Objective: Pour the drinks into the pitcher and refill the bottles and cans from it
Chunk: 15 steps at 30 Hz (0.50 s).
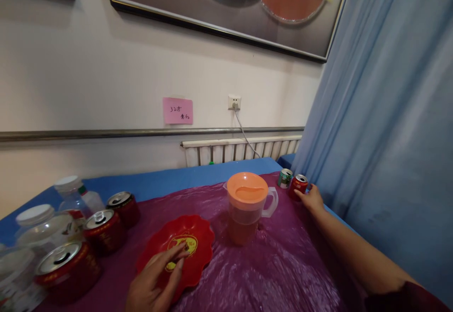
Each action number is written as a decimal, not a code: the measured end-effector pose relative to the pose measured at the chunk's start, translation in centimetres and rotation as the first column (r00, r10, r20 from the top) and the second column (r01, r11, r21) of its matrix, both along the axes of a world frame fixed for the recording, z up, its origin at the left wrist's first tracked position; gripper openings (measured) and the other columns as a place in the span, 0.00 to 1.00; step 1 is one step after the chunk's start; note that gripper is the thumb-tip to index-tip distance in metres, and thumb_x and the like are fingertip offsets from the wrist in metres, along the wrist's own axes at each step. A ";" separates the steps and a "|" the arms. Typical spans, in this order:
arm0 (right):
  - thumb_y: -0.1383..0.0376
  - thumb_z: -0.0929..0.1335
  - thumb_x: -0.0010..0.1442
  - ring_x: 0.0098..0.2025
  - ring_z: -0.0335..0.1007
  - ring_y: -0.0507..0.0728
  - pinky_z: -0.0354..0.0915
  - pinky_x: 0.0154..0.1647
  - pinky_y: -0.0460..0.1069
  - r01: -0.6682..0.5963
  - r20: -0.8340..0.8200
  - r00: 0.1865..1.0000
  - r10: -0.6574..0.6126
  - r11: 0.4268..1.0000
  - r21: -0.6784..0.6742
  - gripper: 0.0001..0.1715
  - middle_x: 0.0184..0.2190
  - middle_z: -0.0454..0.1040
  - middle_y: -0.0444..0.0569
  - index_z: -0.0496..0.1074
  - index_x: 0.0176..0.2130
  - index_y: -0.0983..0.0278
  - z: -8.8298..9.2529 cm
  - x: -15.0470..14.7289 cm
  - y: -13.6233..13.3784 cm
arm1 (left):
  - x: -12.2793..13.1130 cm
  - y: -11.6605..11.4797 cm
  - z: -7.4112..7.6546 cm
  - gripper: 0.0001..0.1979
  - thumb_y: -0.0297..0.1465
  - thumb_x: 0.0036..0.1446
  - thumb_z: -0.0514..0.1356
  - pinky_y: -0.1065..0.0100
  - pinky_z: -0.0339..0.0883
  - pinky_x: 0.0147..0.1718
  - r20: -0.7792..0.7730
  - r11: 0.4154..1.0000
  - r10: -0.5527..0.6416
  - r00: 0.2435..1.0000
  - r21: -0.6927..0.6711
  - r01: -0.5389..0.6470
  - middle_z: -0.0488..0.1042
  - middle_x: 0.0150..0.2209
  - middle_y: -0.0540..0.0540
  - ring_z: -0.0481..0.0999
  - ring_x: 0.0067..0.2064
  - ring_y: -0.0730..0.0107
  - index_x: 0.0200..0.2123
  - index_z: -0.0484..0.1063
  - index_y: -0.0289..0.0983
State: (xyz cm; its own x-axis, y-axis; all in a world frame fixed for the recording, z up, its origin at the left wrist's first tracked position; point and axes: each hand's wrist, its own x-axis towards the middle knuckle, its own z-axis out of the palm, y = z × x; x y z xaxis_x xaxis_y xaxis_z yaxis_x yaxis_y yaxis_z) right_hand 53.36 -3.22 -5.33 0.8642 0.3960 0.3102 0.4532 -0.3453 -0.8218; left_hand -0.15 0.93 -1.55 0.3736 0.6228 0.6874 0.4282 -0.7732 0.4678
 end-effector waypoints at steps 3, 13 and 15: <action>0.50 0.70 0.57 0.51 0.71 0.68 0.67 0.52 0.64 0.051 -0.021 0.999 -0.050 0.997 0.059 0.35 0.49 0.73 0.64 0.68 0.54 0.72 0.4 -2.7 -3.1 | 0.2 -0.3 -0.1 0.13 0.36 0.61 0.62 0.69 0.79 0.42 0.021 1.000 0.004 1.000 -0.010 -0.003 0.85 0.42 0.50 0.85 0.42 0.64 0.50 0.77 0.47; 0.62 0.65 0.67 0.58 0.70 0.58 0.63 0.63 0.56 -0.958 0.173 0.204 0.964 0.233 -0.169 0.20 0.56 0.75 0.50 0.71 0.57 0.56 2.2 -30.6 -14.0 | 0.8 -2.5 1.1 0.16 0.31 0.62 0.62 0.61 0.76 0.50 0.224 0.995 0.098 0.970 -0.057 -0.088 0.83 0.41 0.46 0.84 0.42 0.64 0.53 0.72 0.39; 0.59 0.67 0.66 0.58 0.69 0.58 0.63 0.63 0.54 -0.952 0.170 -0.093 0.981 -0.038 -0.303 0.22 0.57 0.75 0.48 0.70 0.59 0.58 3.4 -34.9 -13.3 | 0.8 -2.7 1.3 0.17 0.31 0.62 0.62 0.59 0.75 0.51 0.263 0.994 0.104 0.959 -0.052 -0.093 0.83 0.42 0.45 0.83 0.43 0.63 0.54 0.72 0.38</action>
State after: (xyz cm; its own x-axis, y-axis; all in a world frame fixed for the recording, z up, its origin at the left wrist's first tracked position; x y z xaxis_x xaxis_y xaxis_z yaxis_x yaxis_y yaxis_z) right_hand 18.42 -16.53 -1.94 -0.5479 0.7737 0.3180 0.5251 0.6141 -0.5892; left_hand 0.64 -1.80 -0.22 0.1170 0.6757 0.7278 0.3583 -0.7122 0.6036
